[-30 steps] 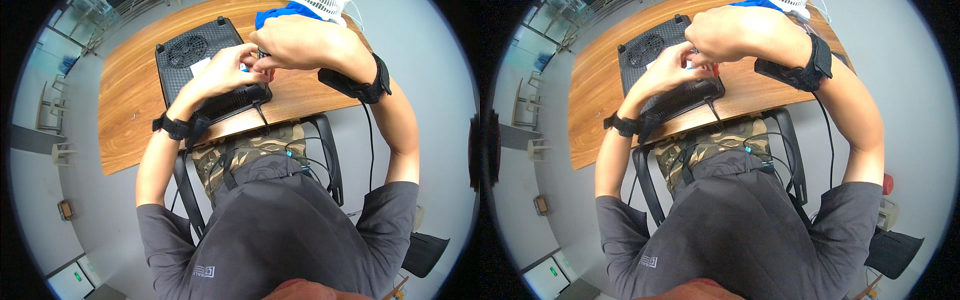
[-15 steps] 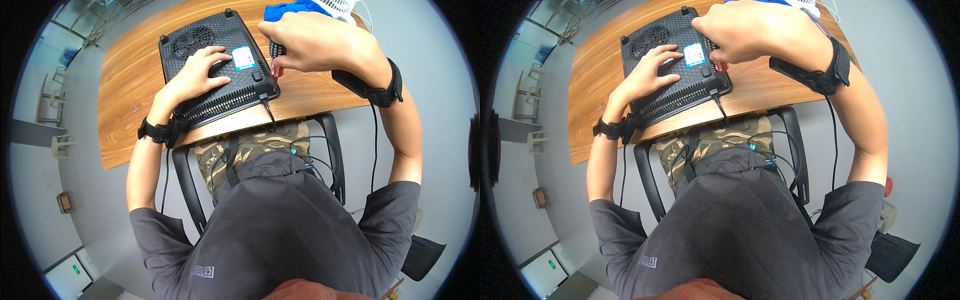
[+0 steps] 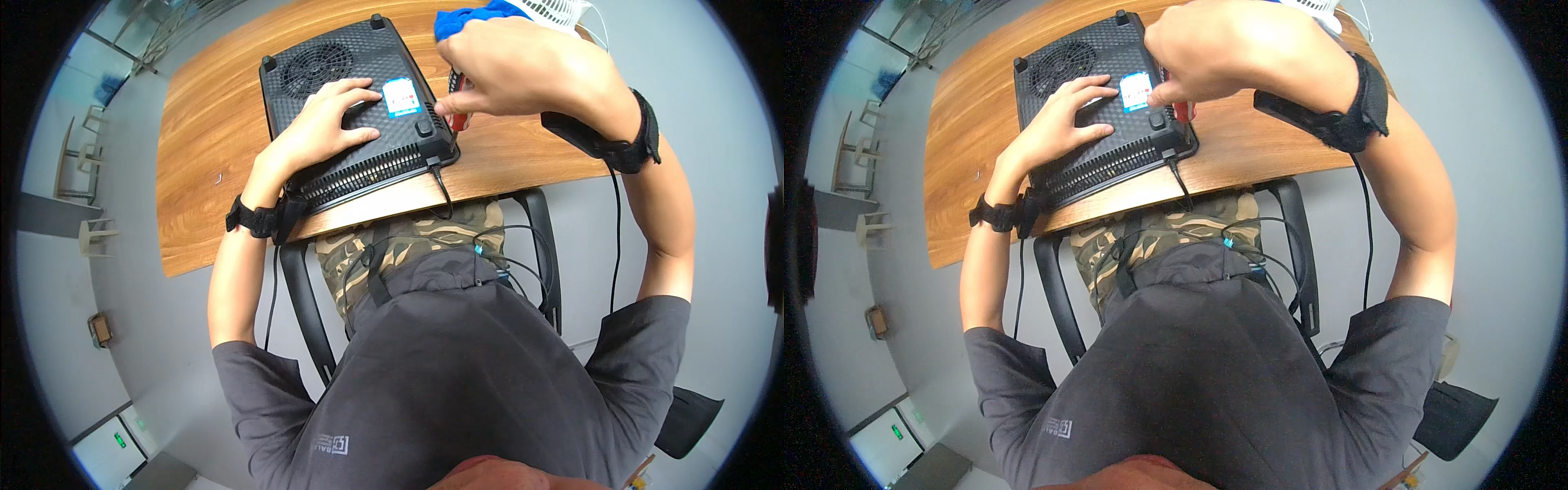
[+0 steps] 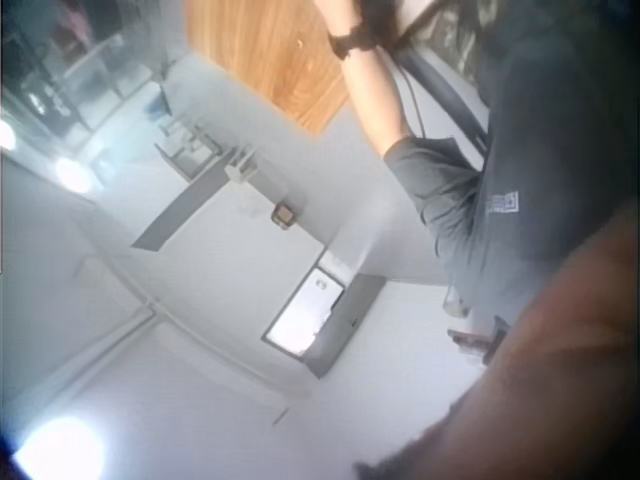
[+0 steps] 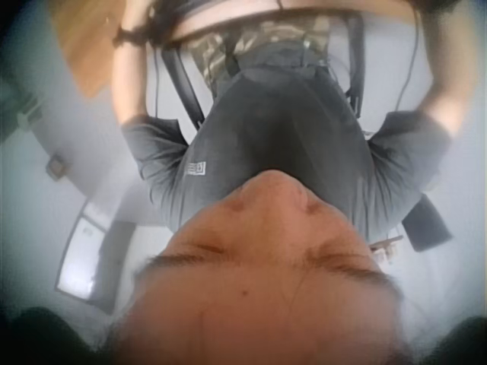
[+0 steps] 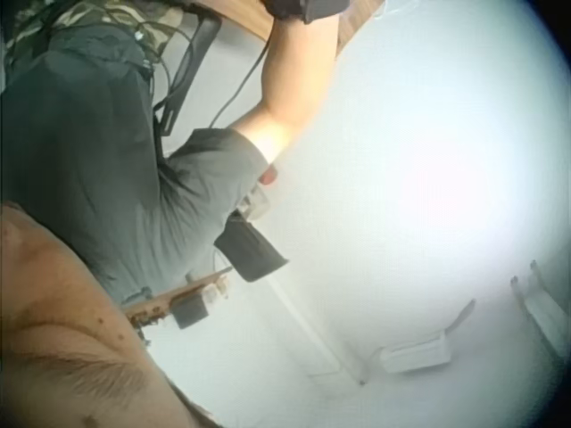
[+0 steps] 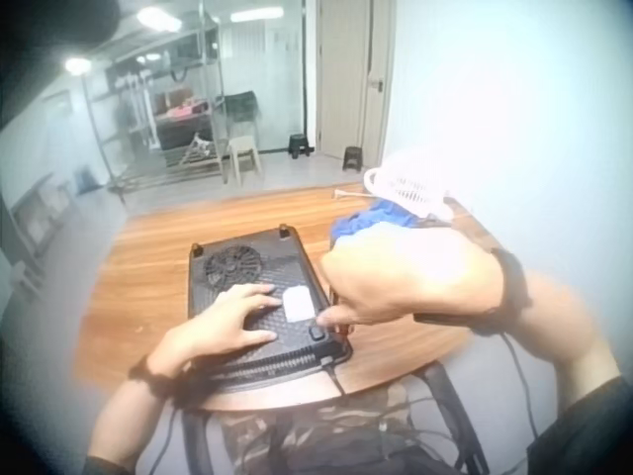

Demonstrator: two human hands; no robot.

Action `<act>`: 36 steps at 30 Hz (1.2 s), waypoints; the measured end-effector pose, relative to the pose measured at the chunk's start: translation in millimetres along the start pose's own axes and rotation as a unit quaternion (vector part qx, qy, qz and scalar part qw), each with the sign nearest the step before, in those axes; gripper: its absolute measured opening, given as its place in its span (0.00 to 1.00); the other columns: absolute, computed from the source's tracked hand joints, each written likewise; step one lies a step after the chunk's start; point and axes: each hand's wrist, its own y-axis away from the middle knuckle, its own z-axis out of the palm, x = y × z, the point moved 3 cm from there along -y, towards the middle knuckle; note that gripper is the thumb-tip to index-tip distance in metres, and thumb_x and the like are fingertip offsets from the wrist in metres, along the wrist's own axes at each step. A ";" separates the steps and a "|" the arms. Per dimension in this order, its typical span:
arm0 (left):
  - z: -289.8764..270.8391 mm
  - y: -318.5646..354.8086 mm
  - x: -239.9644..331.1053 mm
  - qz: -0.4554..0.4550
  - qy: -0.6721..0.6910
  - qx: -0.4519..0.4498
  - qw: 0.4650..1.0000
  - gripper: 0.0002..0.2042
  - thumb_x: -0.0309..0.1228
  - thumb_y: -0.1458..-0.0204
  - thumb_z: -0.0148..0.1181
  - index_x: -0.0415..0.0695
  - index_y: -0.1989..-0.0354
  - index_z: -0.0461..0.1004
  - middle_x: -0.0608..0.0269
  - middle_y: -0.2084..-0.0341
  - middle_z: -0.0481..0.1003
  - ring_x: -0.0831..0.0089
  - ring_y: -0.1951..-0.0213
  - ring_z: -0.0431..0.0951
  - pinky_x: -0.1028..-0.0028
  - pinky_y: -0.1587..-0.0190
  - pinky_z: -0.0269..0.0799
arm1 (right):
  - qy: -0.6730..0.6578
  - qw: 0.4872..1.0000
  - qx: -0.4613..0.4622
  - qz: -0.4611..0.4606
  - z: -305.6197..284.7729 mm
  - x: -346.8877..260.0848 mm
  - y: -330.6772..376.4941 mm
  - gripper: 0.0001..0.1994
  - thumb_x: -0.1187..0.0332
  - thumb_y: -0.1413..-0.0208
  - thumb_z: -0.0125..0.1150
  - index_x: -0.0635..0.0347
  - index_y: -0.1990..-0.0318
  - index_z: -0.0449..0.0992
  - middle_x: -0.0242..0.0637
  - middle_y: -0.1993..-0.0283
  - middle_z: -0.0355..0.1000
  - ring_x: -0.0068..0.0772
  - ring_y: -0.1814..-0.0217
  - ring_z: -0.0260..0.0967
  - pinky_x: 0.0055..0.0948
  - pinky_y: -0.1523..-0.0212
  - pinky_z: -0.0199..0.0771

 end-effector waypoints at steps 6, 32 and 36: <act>-4.1 -0.9 1.5 -0.006 -0.001 -0.007 1.000 0.28 0.40 0.47 0.72 0.48 0.38 0.74 0.55 0.31 0.66 0.52 0.30 0.63 0.57 0.28 0.60 | -0.053 0.996 -0.033 -0.067 7.0 14.5 4.5 0.19 0.57 0.39 0.67 0.68 0.64 0.76 0.47 0.71 0.80 0.52 0.65 0.80 0.43 0.63 0.79; -36.9 25.8 -8.3 -0.028 0.011 0.033 0.999 0.16 0.31 0.44 0.68 0.38 0.49 0.79 0.51 0.47 0.78 0.54 0.44 0.78 0.62 0.39 0.73 | -0.011 0.997 -0.043 0.062 -74.8 23.4 18.7 0.30 0.43 0.38 0.62 0.69 0.66 0.83 0.54 0.68 0.80 0.55 0.65 0.81 0.46 0.64 0.80; -65.4 52.2 -48.4 -0.131 -0.042 0.098 0.986 0.14 0.28 0.42 0.64 0.38 0.48 0.78 0.51 0.51 0.79 0.53 0.46 0.78 0.62 0.42 0.73 | -0.099 0.995 0.029 0.013 -67.9 47.0 15.6 0.27 0.47 0.36 0.62 0.70 0.66 0.81 0.55 0.64 0.81 0.53 0.62 0.81 0.43 0.61 0.80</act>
